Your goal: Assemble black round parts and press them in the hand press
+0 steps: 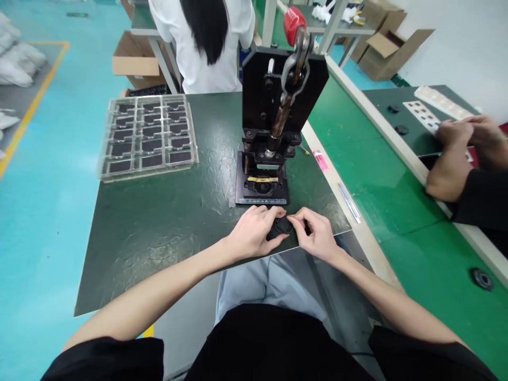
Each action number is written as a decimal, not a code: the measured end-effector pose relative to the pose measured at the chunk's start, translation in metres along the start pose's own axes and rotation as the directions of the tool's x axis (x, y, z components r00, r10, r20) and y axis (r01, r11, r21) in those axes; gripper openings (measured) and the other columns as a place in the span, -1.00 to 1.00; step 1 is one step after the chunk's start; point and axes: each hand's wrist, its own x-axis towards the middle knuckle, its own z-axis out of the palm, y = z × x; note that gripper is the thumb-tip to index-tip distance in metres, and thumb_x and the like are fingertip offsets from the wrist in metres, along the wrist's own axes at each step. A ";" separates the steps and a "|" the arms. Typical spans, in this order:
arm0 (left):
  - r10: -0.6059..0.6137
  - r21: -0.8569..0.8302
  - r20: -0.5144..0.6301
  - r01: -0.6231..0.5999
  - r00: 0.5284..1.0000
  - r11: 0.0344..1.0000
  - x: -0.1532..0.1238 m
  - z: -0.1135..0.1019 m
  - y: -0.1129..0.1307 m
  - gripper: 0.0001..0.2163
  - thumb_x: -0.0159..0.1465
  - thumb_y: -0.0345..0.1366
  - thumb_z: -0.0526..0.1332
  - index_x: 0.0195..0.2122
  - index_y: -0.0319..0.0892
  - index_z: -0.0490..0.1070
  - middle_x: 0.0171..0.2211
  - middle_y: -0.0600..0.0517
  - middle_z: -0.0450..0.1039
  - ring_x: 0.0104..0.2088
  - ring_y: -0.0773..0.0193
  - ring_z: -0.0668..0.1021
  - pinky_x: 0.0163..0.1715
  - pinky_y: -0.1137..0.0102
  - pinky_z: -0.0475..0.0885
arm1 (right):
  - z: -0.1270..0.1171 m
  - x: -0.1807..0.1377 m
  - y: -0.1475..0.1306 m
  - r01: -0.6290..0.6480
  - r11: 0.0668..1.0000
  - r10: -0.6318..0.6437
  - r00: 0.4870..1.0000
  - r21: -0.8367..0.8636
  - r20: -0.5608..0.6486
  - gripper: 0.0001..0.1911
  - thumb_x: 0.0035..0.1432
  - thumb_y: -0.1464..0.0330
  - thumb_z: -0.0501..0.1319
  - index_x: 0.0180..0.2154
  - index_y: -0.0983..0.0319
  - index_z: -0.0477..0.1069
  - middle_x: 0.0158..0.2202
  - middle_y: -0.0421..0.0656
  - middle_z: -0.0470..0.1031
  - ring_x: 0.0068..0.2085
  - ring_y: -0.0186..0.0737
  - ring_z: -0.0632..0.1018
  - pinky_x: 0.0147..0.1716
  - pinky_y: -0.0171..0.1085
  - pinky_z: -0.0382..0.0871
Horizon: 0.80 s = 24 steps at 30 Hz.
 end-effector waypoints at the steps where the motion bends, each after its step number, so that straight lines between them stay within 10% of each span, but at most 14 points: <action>1: -0.002 0.003 0.001 0.002 1.000 1.000 0.000 0.000 0.000 -0.64 0.33 -0.12 0.29 0.06 -0.15 0.31 0.00 -0.10 0.60 -0.05 0.04 0.63 -0.03 0.17 0.49 | -0.001 0.001 -0.001 -0.027 0.999 0.029 0.999 0.047 -0.041 -0.67 0.38 0.25 0.22 -0.45 0.16 0.29 -0.53 -0.25 0.33 -0.55 -0.35 0.33 -0.53 -0.28 0.23; 5: 0.001 0.006 -0.002 -0.001 1.000 1.000 0.000 0.000 0.000 -0.64 0.34 -0.12 0.29 0.05 -0.15 0.31 0.00 -0.11 0.60 -0.05 0.04 0.63 -0.04 0.17 0.49 | -0.017 0.011 -0.007 -0.093 0.947 0.182 0.944 0.307 -0.274 -0.71 0.36 0.12 0.27 -0.32 0.15 0.36 -0.27 -0.15 0.57 -0.50 -0.34 0.48 -0.51 -0.28 0.44; 11: 0.003 0.011 -0.013 -0.003 1.000 1.000 0.000 0.001 0.000 -0.64 0.33 -0.10 0.29 0.06 -0.14 0.31 0.01 -0.10 0.60 -0.05 0.04 0.64 -0.03 0.17 0.49 | -0.030 0.012 -0.013 -0.176 0.919 0.238 0.961 0.353 -0.141 -0.59 0.30 0.16 0.36 0.12 0.11 0.42 -0.42 -0.23 0.58 -0.57 -0.31 0.50 -0.56 -0.28 0.49; 19: 0.026 0.015 -0.037 -0.026 0.999 1.000 -0.002 0.000 -0.001 -0.62 0.35 -0.06 0.30 0.05 -0.15 0.32 0.00 -0.10 0.60 -0.06 0.04 0.64 -0.05 0.19 0.50 | -0.019 0.009 -0.002 -0.293 0.845 0.266 0.956 0.448 0.123 -0.64 0.21 0.12 0.41 -0.05 0.19 0.64 -0.18 -0.06 0.71 -0.29 -0.16 0.71 -0.33 -0.19 0.70; 24: 0.023 0.015 -0.025 -0.022 0.999 1.000 -0.002 -0.002 0.000 -0.61 0.36 -0.07 0.30 0.09 -0.16 0.29 0.00 -0.10 0.60 -0.07 0.05 0.64 -0.05 0.19 0.49 | -0.014 0.009 -0.003 -0.278 0.880 0.282 0.958 0.384 0.048 -0.74 0.22 0.14 0.40 -0.24 0.20 0.68 -0.44 -0.14 0.64 -0.52 -0.28 0.58 -0.58 -0.32 0.51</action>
